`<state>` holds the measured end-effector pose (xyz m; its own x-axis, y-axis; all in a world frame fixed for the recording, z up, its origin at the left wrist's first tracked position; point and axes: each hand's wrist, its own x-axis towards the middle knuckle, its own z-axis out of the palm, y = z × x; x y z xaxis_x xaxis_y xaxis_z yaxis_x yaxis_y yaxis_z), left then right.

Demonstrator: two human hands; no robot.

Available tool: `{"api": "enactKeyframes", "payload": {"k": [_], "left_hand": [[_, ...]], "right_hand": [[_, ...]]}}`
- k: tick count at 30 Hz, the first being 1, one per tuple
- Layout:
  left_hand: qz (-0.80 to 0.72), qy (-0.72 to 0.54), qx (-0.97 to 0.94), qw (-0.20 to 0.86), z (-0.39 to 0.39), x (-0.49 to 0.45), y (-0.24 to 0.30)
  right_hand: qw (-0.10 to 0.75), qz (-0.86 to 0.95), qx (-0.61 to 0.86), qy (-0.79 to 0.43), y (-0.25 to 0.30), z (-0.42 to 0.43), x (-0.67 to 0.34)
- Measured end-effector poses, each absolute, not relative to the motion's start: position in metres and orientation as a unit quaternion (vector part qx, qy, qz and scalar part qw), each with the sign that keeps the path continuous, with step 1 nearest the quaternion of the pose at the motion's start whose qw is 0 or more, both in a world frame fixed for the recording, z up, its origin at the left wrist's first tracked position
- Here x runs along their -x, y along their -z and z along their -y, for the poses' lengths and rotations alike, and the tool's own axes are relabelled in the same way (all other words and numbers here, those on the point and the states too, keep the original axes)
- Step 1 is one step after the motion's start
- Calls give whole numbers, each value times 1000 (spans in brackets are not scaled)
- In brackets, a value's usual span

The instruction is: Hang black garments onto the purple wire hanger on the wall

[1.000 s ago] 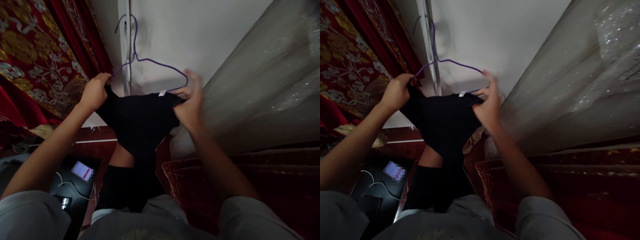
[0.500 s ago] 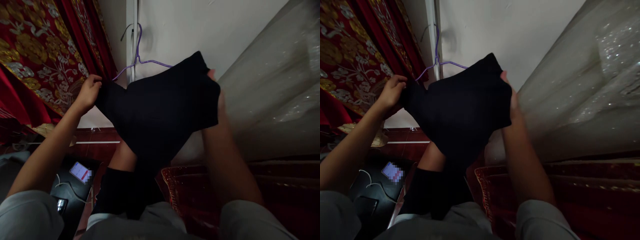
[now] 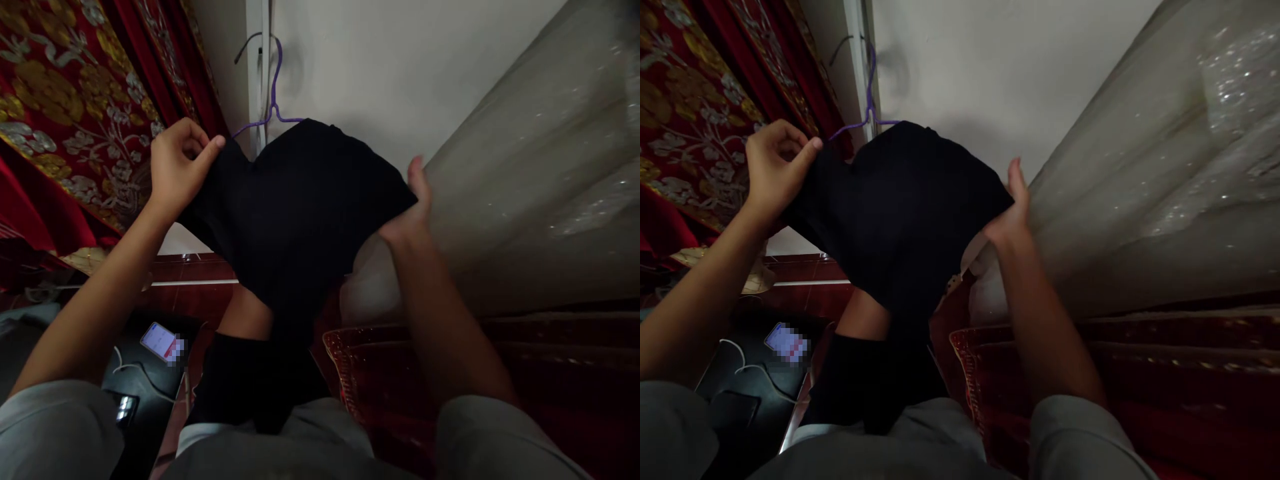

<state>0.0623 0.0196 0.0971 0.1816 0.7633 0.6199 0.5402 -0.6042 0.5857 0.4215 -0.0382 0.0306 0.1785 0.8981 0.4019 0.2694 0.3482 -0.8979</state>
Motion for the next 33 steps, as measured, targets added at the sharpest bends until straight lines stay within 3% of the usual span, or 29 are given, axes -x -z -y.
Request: {"api": "enactKeyframes", "payload": {"k": [3,9,12,14,17,20,22,24,29,33], "left_hand": [[-404,-452,-790,88,-20,-79,-107],[-263,-458,-849,7,23,-100,-124],[-269,-524,-801,106,35,-100,-123],[-314,-541,-742,240,36,-99,-120],[-375,-522,-648,408,41,-91,-115],[-403,-496,-626,447,58,-72,-107],[-418,-464,-643,443,75,-57,-103],[-425,-403,-679,443,92,-43,-104],[-419,-266,-783,374,124,-31,-123],[-411,-365,-788,276,117,-34,-129]], "right_hand": [[585,529,479,-384,-47,46,-425],[706,491,435,-268,-75,74,-409],[728,493,447,-165,-70,101,-389],[667,582,445,-134,-64,125,-363],[457,793,353,-195,-55,159,-314],[305,891,219,-255,-48,174,-284],[264,907,148,-294,-44,170,-282],[296,898,142,-293,-41,154,-291],[501,775,348,-167,-32,91,-330],[455,746,388,-293,-23,71,-351]]}}
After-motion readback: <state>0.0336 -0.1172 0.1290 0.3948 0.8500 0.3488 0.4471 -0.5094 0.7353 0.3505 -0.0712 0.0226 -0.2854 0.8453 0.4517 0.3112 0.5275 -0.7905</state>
